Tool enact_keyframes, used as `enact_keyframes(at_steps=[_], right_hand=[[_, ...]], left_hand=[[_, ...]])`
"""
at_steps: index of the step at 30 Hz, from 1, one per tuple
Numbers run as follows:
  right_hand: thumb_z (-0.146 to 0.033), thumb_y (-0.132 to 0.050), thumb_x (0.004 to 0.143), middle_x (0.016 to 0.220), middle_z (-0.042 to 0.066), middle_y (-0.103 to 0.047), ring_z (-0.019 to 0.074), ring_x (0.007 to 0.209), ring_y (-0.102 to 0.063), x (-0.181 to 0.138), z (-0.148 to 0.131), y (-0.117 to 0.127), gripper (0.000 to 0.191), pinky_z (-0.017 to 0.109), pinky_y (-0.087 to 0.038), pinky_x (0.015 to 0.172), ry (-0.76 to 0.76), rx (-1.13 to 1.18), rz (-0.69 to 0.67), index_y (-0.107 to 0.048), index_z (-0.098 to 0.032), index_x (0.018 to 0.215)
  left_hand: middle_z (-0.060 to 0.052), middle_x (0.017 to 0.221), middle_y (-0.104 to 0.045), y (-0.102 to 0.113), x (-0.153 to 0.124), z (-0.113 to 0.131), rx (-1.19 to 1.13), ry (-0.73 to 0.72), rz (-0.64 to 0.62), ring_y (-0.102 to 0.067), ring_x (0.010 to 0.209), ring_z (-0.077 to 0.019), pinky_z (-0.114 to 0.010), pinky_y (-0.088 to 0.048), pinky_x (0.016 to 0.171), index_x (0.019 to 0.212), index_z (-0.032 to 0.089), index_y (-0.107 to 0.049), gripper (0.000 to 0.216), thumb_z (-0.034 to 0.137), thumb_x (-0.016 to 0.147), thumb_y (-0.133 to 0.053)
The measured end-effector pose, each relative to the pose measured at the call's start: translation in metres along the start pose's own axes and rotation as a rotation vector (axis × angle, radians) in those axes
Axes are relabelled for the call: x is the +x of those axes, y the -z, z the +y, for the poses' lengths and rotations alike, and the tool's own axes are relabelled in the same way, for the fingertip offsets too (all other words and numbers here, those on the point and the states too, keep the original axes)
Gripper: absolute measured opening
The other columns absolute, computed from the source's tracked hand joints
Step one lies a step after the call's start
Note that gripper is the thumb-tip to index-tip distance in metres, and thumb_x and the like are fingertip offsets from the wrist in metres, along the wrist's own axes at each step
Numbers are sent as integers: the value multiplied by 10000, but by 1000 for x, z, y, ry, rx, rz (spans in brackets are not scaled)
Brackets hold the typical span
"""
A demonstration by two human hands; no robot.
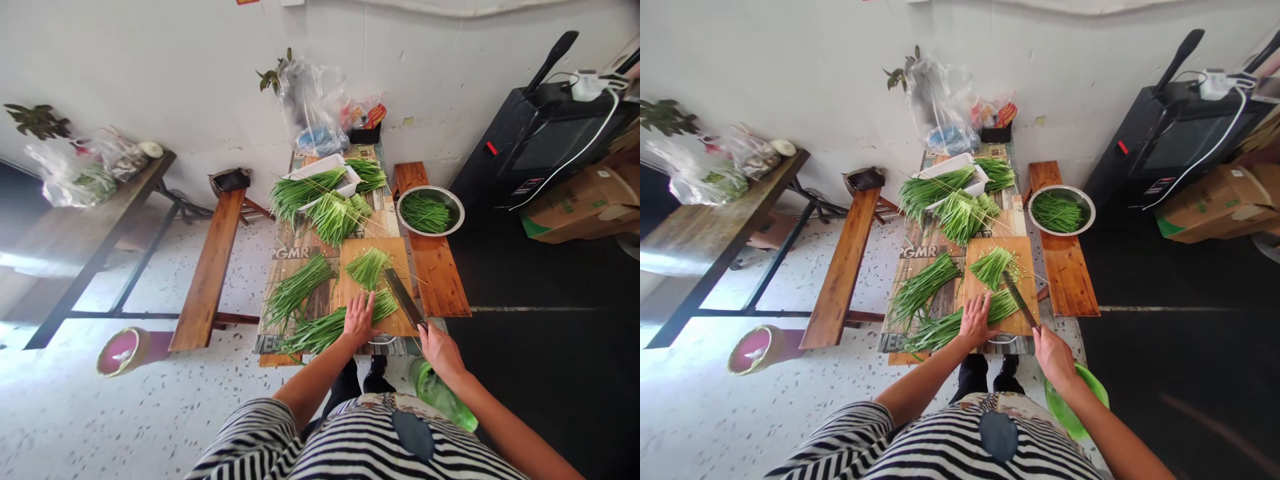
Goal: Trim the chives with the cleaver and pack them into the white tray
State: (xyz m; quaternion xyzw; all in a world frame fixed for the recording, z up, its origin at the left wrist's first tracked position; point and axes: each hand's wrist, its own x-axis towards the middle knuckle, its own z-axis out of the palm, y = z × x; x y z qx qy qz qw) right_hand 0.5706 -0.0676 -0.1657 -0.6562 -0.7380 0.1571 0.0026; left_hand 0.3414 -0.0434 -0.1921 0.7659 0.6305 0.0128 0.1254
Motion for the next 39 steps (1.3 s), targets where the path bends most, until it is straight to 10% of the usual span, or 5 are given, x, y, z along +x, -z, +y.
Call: enact_keyframes(at_steps=[14, 28, 39], right_hand=[[-304, -270, 1002, 738, 87, -691, 164, 664, -664, -27, -99, -17, 363, 253, -348, 561, 143, 9, -226, -580, -153, 888], [-274, -271, 1005, 845, 114, -708, 179, 765, -693, -8, -140, -25, 351, 243, -423, 614, 122, -80, -326, -588, -141, 931], [-260, -243, 1008, 896, 138, -705, 209, 816, -690, -6, -150, -29, 369, 276, -434, 659, 108, -66, -379, -583, -123, 962]], left_hand=[[-170, 1257, -516, -64, -65, -80, 13, 165, 48, -482, 1117, -297, -424, -419, 918, 1459, 119, -290, 709, 524, 901, -455], [-242, 1374, -432, -39, -57, -98, -41, 127, 32, -413, 1233, -373, -495, -337, 1040, 1469, 37, -244, 1024, 694, 744, -547], [-182, 1233, -503, -54, -53, -109, 37, 161, -7, -486, 1089, -288, -423, -426, 923, 1397, 75, -387, 554, 285, 894, -490]])
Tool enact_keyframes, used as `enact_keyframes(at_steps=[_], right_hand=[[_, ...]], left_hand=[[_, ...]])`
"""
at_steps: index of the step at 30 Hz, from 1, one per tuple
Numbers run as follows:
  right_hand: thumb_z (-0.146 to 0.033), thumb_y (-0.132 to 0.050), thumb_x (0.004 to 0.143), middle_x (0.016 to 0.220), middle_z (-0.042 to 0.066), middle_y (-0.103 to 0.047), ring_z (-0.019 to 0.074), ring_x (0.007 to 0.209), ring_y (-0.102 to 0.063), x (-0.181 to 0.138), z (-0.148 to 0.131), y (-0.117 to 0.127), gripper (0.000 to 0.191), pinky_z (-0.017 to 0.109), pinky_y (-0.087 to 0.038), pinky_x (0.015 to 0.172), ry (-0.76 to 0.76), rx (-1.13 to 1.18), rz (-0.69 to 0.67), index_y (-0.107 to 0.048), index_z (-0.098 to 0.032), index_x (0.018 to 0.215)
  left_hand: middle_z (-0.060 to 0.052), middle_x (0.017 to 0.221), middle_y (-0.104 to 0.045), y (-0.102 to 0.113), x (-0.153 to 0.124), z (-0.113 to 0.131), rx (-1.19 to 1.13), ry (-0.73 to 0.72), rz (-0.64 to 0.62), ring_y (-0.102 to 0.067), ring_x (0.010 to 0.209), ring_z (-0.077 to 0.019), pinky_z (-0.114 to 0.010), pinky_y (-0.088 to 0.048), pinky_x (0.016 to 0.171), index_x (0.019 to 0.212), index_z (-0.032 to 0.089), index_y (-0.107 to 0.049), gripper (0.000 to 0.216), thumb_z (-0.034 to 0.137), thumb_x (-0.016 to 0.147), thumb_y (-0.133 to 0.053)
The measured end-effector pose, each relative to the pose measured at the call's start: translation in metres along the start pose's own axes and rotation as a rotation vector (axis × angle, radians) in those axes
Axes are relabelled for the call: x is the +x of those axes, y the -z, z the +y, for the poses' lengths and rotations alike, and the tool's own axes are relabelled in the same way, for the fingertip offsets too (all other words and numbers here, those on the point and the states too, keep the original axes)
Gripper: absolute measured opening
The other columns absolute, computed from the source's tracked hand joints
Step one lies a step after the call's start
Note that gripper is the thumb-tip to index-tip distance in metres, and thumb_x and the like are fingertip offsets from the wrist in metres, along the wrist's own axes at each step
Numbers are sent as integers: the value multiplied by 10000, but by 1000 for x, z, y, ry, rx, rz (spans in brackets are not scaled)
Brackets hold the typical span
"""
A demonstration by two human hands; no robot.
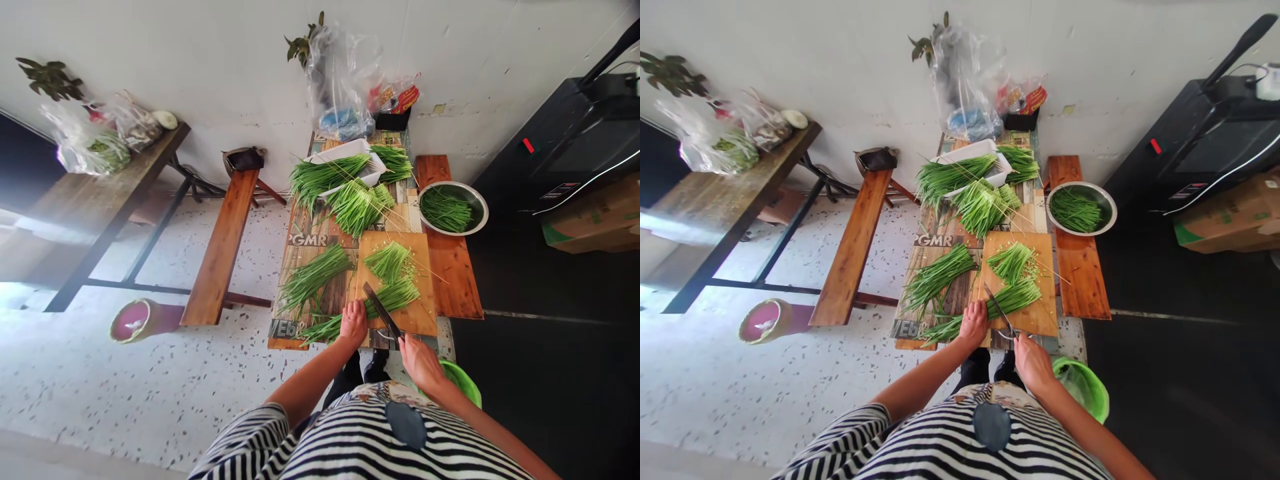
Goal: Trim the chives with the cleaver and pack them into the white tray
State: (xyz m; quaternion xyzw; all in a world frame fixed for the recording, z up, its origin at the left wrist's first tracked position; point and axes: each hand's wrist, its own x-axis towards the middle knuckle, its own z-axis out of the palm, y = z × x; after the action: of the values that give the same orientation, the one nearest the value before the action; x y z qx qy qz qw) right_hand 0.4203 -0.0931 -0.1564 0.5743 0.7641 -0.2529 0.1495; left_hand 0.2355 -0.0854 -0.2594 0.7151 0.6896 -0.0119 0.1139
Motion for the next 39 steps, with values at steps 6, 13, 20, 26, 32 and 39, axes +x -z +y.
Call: enact_keyframes(at_steps=[6, 13, 20, 26, 32, 39], right_hand=[[-267, -263, 1008, 844, 117, -711, 182, 771, -689, 13, -2, -9, 352, 254, -410, 629, -23, -6, -12, -583, -125, 969], [-296, -264, 1005, 821, 140, -699, 174, 772, -683, 48, -25, -21, 390, 237, -411, 626, -43, 15, 14, -601, -117, 924], [-302, -288, 998, 843, 152, -707, 185, 758, -691, 41, -20, -16, 386, 248, -412, 619, -44, 44, 79, -615, -105, 938], [-323, -301, 994, 818, 139, -707, 182, 740, -688, 34, -4, -16, 390, 244, -407, 615, -32, 94, 125, -623, -107, 950], [-410, -246, 996, 792, 109, -698, 188, 756, -675, 16, 8, -1, 454, 256, -410, 656, 38, 209, 230, -596, -148, 873], [-521, -220, 972, 727, 99, -681, 214, 706, -662, 31, -15, 27, 506, 283, -415, 637, 45, 382, 336, -571, -183, 835]], left_hand=[[-186, 1199, -492, -7, 8, -5, 40, -50, -26, -473, 1052, -294, -445, -446, 863, 1426, 76, -341, 571, 195, 876, -436], [-201, 1162, -506, -1, 9, -14, 61, -70, -72, -482, 1037, -296, -427, -463, 818, 1399, 38, -366, 539, 117, 866, -393], [-141, 1028, -578, 26, 1, -5, -52, -9, -187, -545, 986, -245, -379, -465, 859, 1081, 96, -578, 294, 68, 880, -366], [-108, 985, -624, 56, 8, -19, -68, 21, -224, -585, 961, -216, -314, -472, 824, 1043, 133, -599, 208, 156, 900, -449], [-87, 972, -633, 114, 43, -76, -30, 145, -139, -592, 935, -217, -334, -455, 845, 1078, 176, -565, 220, 218, 932, -406], [-145, 1089, -604, 147, 143, -136, 18, 144, -30, -518, 1059, -231, -348, -384, 936, 1179, 90, -501, 333, 145, 960, -257]])
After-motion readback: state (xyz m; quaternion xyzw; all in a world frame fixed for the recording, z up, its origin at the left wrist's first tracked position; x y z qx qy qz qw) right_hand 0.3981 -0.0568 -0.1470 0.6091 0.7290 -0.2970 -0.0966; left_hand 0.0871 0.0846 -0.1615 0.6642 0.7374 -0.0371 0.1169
